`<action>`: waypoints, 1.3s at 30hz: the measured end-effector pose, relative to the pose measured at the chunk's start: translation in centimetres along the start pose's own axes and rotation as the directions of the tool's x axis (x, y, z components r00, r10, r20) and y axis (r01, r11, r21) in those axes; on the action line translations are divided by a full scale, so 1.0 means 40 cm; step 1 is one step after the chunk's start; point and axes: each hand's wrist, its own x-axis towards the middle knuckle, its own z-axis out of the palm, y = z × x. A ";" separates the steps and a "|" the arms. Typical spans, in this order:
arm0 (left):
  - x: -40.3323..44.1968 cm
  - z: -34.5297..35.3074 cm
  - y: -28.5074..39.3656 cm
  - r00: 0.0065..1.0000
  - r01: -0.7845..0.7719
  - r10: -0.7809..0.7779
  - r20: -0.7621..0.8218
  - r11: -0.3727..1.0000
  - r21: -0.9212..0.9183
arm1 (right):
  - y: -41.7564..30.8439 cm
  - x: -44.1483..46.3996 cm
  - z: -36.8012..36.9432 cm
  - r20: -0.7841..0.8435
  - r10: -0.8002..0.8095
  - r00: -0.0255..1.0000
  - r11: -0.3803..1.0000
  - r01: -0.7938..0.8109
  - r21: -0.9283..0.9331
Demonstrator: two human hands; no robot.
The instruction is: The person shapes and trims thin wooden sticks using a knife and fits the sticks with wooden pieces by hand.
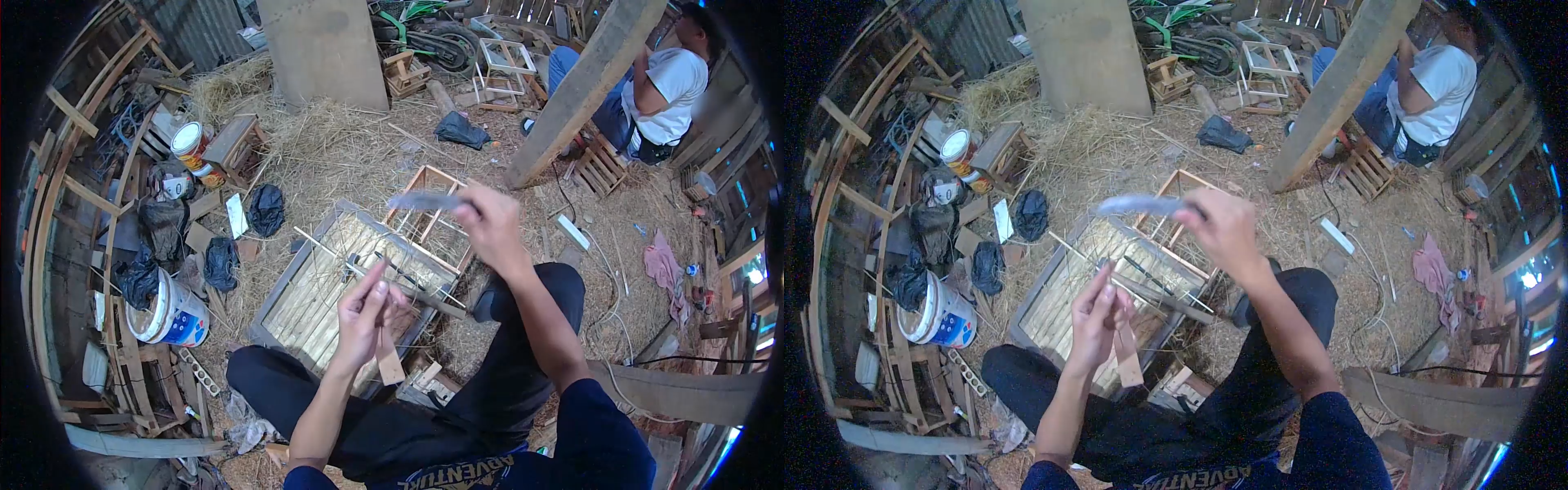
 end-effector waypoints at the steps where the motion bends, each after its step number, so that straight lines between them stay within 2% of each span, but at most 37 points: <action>1: 0.008 -0.002 0.006 0.999 0.011 -0.009 -0.043 1.000 0.025 | -0.016 -0.013 0.011 0.061 -0.105 0.993 0.994 0.105 0.006; 2: 0.012 -0.004 0.011 0.996 0.022 -0.018 -0.083 0.998 0.052 | -0.033 -0.025 0.021 0.119 -0.208 0.971 0.978 0.208 0.017; 5: 0.003 0.024 -0.001 0.993 0.023 -0.017 -0.113 0.998 0.053 | -0.080 -0.048 0.053 0.223 -0.268 0.937 0.961 0.244 0.132; 10: -0.067 0.050 0.033 0.993 0.073 -0.080 -0.082 0.994 -0.080 | -0.139 -0.044 0.054 0.236 -0.350 0.907 0.927 0.300 0.223; 13: -0.091 0.004 0.019 0.999 0.028 -0.025 -0.048 0.997 0.067 | -0.166 -0.047 0.073 0.223 -0.406 0.887 0.904 0.354 0.239; 16: -0.099 0.005 0.008 0.995 -0.035 0.033 -0.093 0.999 -0.022 | -0.173 -0.054 0.098 0.214 -0.435 0.875 0.887 0.374 0.271; 22: -0.120 -0.002 0.032 0.995 0.040 -0.040 -0.088 0.999 0.008 | -0.200 -0.040 0.087 0.205 -0.451 0.869 0.889 0.416 0.192; 25: -0.125 -0.002 0.040 0.993 0.063 -0.066 -0.096 0.997 -0.037 | -0.200 -0.034 0.082 0.190 -0.450 0.873 0.890 0.421 0.174; 28: -0.124 -0.006 0.036 0.996 0.050 -0.050 -0.077 0.999 0.001 | -0.192 -0.039 0.076 0.155 -0.453 0.878 0.889 0.431 0.158; 34: -0.112 0.015 0.044 0.998 0.050 -0.051 -0.024 0.997 -0.050 | -0.163 -0.058 0.058 0.146 -0.414 0.899 0.910 0.412 0.040; 37: -0.104 0.008 0.075 0.999 0.034 -0.034 -0.001 0.999 -0.034 | -0.117 -0.043 0.052 0.084 -0.347 0.934 0.938 0.348 0.007; 39: -0.109 -0.007 0.078 1.000 0.007 -0.008 0.029 0.999 0.054 | -0.104 -0.032 0.055 -0.019 -0.020 1.000 0.999 0.021 0.034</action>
